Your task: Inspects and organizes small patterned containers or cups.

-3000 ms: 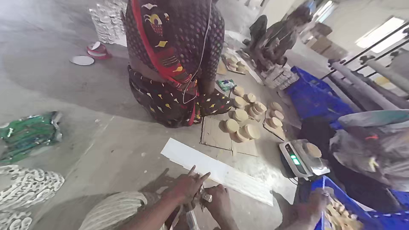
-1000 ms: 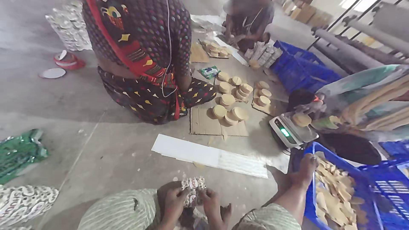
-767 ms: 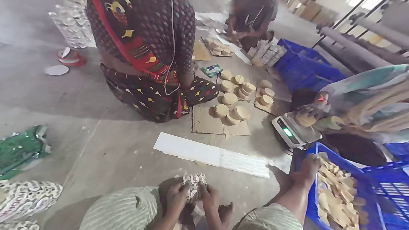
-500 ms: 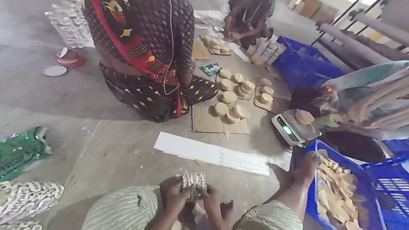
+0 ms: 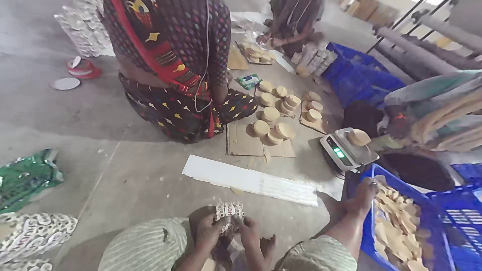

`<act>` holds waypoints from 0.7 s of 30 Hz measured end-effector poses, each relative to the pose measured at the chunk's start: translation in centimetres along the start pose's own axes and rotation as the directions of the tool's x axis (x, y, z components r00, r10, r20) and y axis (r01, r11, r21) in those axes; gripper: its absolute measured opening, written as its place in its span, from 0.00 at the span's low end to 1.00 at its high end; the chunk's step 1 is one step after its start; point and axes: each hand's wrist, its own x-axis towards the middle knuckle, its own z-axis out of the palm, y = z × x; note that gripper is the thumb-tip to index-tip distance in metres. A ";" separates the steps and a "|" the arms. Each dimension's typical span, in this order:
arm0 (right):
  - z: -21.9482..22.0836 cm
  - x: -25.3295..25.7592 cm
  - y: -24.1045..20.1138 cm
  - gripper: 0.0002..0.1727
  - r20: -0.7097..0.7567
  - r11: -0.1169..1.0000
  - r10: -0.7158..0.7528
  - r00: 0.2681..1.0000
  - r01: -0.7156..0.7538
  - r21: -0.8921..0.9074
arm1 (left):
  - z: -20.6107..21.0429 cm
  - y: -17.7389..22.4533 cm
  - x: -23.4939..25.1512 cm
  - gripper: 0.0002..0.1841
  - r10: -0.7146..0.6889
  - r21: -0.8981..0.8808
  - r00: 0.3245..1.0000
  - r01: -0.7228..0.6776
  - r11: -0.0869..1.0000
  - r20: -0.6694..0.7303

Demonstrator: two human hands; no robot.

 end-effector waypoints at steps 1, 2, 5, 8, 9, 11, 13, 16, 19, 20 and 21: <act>0.1 0.0 0.1 0.12 -0.007 1.000 -0.004 1.000 0.004 0.003 | 0.0 0.0 -0.1 0.15 0.007 0.034 1.000 -0.007 0.999 -0.005; 0.1 -0.1 0.0 0.12 -0.010 1.000 -0.012 1.000 0.012 0.005 | 0.0 0.3 0.0 0.16 0.008 0.073 1.000 -0.008 0.997 0.001; 0.2 -0.1 -0.6 0.13 -0.014 1.000 -0.008 1.000 0.008 -0.012 | -0.4 1.0 0.3 0.16 0.002 0.121 0.999 -0.006 0.993 0.032; 0.0 0.2 -0.1 0.15 0.010 1.000 0.022 1.000 -0.022 -0.010 | -0.6 0.0 1.1 0.15 -0.008 0.071 0.997 0.002 0.997 0.076; -0.2 0.5 0.0 0.14 0.035 1.000 0.011 0.999 -0.011 0.006 | -0.7 0.0 1.5 0.15 -0.020 0.032 0.996 0.017 0.999 0.091; -0.4 0.5 0.5 0.12 0.073 0.998 0.024 0.997 -0.028 0.056 | -0.7 -0.4 1.7 0.14 -0.070 -0.019 0.991 0.072 0.997 0.117; -0.1 0.5 0.8 0.15 0.055 0.994 0.048 0.997 -0.053 0.097 | -0.4 -0.8 2.1 0.14 -0.126 -0.059 0.987 0.133 0.989 0.104; 0.7 0.4 1.8 0.14 -0.024 0.995 0.054 0.998 -0.052 0.088 | 0.0 -1.1 2.0 0.15 -0.151 -0.023 0.988 0.152 0.988 0.038; 1.3 -0.1 2.5 0.09 -0.079 1.000 0.014 0.997 -0.014 0.005 | -0.3 -0.3 1.3 0.15 -0.014 0.216 1.000 0.011 0.976 0.014; 1.4 -0.5 2.5 0.11 -0.076 0.999 0.002 0.997 -0.005 -0.037 | -0.3 0.0 1.0 0.16 0.057 0.300 0.998 -0.064 0.952 0.033; 1.4 -0.9 2.6 0.13 -0.075 0.997 -0.016 0.997 0.010 -0.078 | -0.3 0.4 0.7 0.18 0.115 0.388 0.991 -0.134 0.912 0.070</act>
